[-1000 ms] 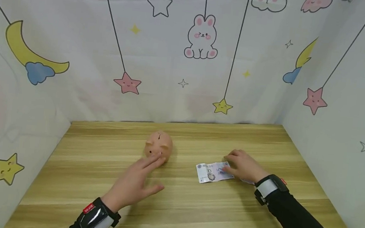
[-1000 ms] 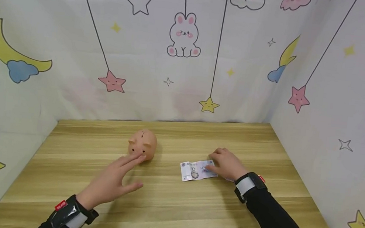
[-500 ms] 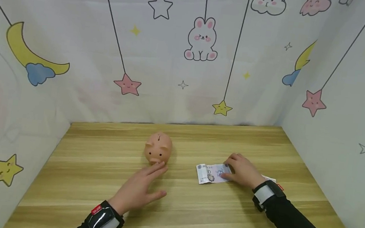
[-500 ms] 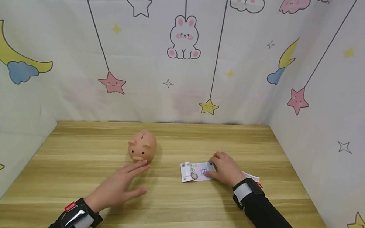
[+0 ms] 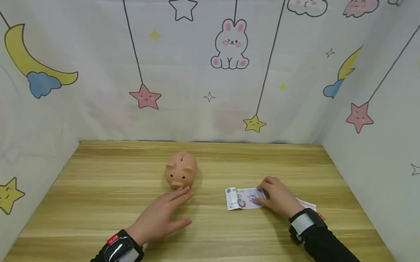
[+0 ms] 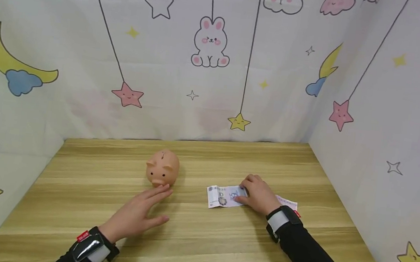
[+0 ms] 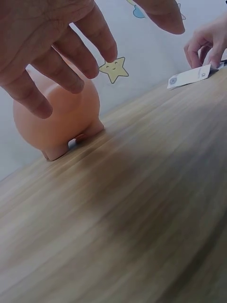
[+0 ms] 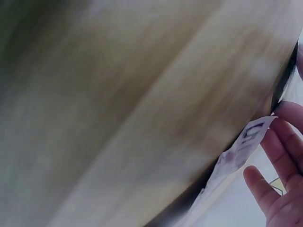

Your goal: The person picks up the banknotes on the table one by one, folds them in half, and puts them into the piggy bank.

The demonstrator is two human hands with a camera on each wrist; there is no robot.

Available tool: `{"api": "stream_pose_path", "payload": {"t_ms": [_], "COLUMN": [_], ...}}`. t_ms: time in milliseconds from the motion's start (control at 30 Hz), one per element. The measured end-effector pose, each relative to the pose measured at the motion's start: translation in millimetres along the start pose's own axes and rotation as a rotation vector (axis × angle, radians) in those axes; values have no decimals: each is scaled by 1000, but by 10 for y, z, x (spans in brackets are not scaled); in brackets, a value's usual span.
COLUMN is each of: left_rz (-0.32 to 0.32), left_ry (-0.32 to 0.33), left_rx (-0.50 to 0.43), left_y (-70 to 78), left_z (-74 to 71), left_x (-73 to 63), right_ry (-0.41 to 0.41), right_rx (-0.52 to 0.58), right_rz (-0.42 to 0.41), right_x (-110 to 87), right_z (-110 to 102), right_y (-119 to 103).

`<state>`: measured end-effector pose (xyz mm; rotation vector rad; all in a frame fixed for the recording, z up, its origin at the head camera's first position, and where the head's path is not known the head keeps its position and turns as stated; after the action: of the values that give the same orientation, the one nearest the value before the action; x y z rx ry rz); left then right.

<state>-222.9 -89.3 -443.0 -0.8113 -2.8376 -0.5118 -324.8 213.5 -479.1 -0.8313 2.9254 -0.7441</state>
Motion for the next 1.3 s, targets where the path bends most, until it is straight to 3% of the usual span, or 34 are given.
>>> {"api": "stream_pose_path", "payload": {"t_ms": [600,900,1300], "left_rz": [15,20,42], "left_ry": [-31,-43,-28], "left_rx": [5,-7,-8], "left_y": [64,90,136], "left_z": [35,43,22], "left_x": [58,82,105], "right_ry": [-8,30,83], "right_rx": [96,50,96], "right_rz": [7,-67,-110], "right_x": [33,31,77], "right_z": [-15,-117,-211], "right_y": [-19,-190,-335]}}
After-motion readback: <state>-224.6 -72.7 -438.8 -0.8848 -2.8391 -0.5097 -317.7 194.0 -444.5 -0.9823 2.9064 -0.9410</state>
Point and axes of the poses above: each hand's wrist, its own x-axis towards the middle knuckle, its own z-axis out of the palm, y = z × x, the point moved 10 cm from there along x, towards the middle knuckle, and after that the axes turned 9 degrees about x, right-handed, at the moved point
